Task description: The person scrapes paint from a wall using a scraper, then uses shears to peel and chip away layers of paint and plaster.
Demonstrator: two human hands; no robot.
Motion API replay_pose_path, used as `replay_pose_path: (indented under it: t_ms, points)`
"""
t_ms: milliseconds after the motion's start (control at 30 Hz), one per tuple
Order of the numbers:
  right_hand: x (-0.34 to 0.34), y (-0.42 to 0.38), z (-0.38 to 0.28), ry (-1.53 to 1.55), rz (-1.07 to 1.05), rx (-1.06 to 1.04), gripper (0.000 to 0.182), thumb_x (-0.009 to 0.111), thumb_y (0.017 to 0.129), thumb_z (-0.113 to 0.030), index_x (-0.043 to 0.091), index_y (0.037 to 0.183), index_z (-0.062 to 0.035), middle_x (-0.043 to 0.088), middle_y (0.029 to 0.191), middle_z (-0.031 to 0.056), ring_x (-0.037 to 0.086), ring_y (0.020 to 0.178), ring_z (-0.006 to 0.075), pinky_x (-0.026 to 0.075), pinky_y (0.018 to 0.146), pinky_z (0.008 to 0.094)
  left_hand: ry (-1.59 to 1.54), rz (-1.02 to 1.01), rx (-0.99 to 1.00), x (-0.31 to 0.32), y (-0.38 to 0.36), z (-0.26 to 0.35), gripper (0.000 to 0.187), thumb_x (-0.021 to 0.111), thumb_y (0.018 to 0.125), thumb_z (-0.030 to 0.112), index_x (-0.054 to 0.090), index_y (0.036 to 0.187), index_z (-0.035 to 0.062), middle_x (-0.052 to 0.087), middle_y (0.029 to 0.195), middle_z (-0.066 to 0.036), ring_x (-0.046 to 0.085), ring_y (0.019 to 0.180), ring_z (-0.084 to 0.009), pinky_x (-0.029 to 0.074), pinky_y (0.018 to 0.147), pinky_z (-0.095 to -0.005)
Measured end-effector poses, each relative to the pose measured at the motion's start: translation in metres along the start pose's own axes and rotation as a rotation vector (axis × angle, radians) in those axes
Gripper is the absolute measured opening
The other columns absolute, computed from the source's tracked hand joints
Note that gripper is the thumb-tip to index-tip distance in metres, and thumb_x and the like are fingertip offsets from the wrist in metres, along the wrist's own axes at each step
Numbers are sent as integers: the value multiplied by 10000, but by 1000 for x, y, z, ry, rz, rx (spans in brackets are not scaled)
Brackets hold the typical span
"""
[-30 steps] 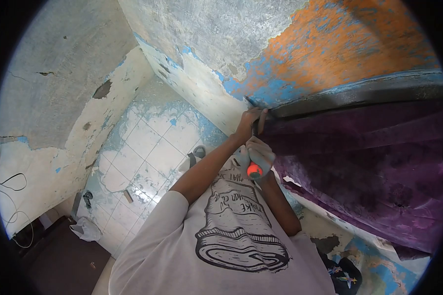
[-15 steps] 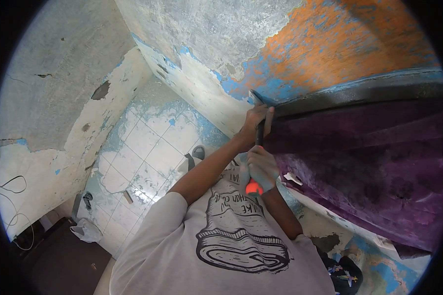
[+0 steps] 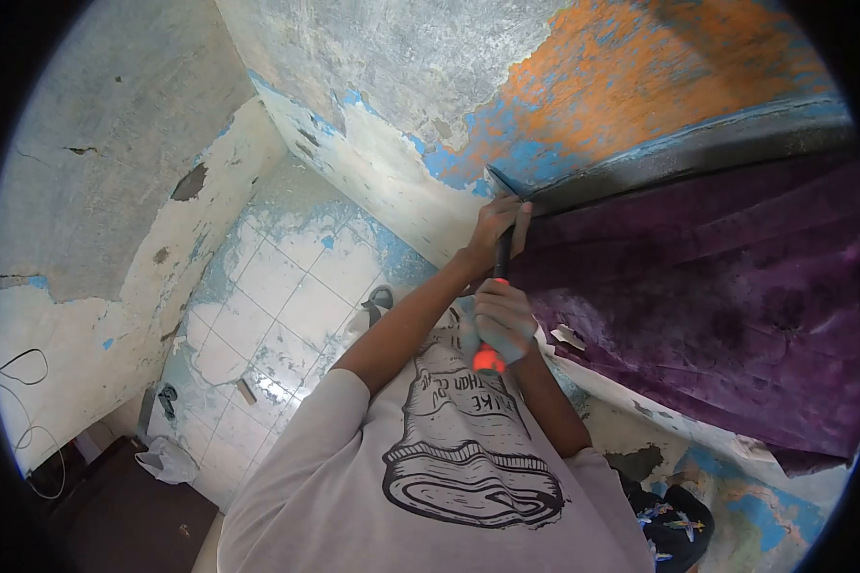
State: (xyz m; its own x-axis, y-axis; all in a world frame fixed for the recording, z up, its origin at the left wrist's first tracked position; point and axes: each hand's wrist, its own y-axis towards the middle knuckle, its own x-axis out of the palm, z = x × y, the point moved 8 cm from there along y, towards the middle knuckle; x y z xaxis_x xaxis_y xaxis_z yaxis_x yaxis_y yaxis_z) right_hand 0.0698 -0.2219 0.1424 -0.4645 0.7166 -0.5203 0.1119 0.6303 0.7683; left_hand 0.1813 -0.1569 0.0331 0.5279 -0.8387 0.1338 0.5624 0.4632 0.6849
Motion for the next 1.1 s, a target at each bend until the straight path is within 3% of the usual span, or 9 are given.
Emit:
replay_pose_path:
  t_ms: [133, 433, 500, 733, 900, 967, 1000, 1033, 1100]
  points:
    - [-15, 5, 1, 30, 159, 167, 307, 593, 699, 120, 364, 550, -19, 403, 543, 64, 451, 444, 219, 410, 468, 338, 9, 10, -36, -3, 6, 7, 336, 568, 928, -30, 511, 602, 22, 490, 569, -133, 471, 531, -311, 369, 590, -393]
    - [-9, 12, -11, -5, 44, 10, 289, 532, 693, 159, 365, 553, -31, 416, 558, 71, 462, 472, 215, 434, 491, 346, -29, 22, -17, -4, 16, 23, 303, 565, 934, -22, 499, 639, 5, 464, 576, -143, 473, 551, -324, 370, 603, -401]
    - [-21, 11, -6, 18, 152, 122, 305, 474, 828, 111, 382, 562, -7, 438, 557, 71, 453, 451, 210, 397, 472, 342, 48, -53, -36, -4, 19, 27, 293, 567, 934, -20, 506, 648, 4, 472, 589, -143, 471, 550, -334, 370, 608, -405]
    - [-29, 7, 21, 29, 276, 228, 343, 535, 735, 158, 333, 533, -33, 363, 537, 39, 400, 424, 198, 418, 464, 335, 46, -116, -94, 6, 10, 1, 279, 566, 920, -27, 513, 648, 0, 487, 602, -162, 491, 583, -347, 378, 623, -412]
    - [-31, 10, 18, 84, 218, 199, 375, 556, 760, 169, 352, 524, -40, 389, 534, 37, 454, 436, 202, 437, 463, 337, 87, -122, -121, 7, 23, 14, 315, 552, 917, -36, 508, 608, 11, 512, 606, -158, 500, 601, -350, 381, 623, -416]
    - [-29, 2, 22, 117, 269, 324, 397, 633, 821, 55, 345, 563, -32, 411, 520, 48, 431, 416, 192, 396, 426, 322, 89, -144, -127, 8, 19, 5, 336, 559, 913, -34, 511, 585, 22, 518, 606, -151, 509, 616, -349, 390, 630, -420]
    - [-27, -6, 23, -14, 267, 144, 307, 672, 804, 36, 451, 597, -14, 454, 608, 62, 511, 520, 238, 415, 463, 336, 105, -133, -137, 6, 8, -12, 337, 563, 910, -36, 517, 582, 26, 523, 607, -148, 517, 620, -346, 394, 632, -415]
    - [-24, -13, 36, -13, 263, 154, 307, 672, 804, 36, 451, 597, -14, 454, 608, 62, 511, 520, 238, 415, 463, 336, 118, -121, -145, 3, -2, -29, 337, 567, 906, -38, 523, 578, 29, 528, 609, -146, 525, 623, -344, 398, 635, -410]
    - [-13, -19, 61, -73, 193, 325, 278, 670, 777, 14, 454, 604, -3, 470, 611, 65, 529, 529, 244, 415, 466, 337, 76, -131, -235, -5, -18, -50, 321, 578, 908, -27, 528, 595, 20, 540, 613, -145, 534, 625, -342, 406, 635, -410]
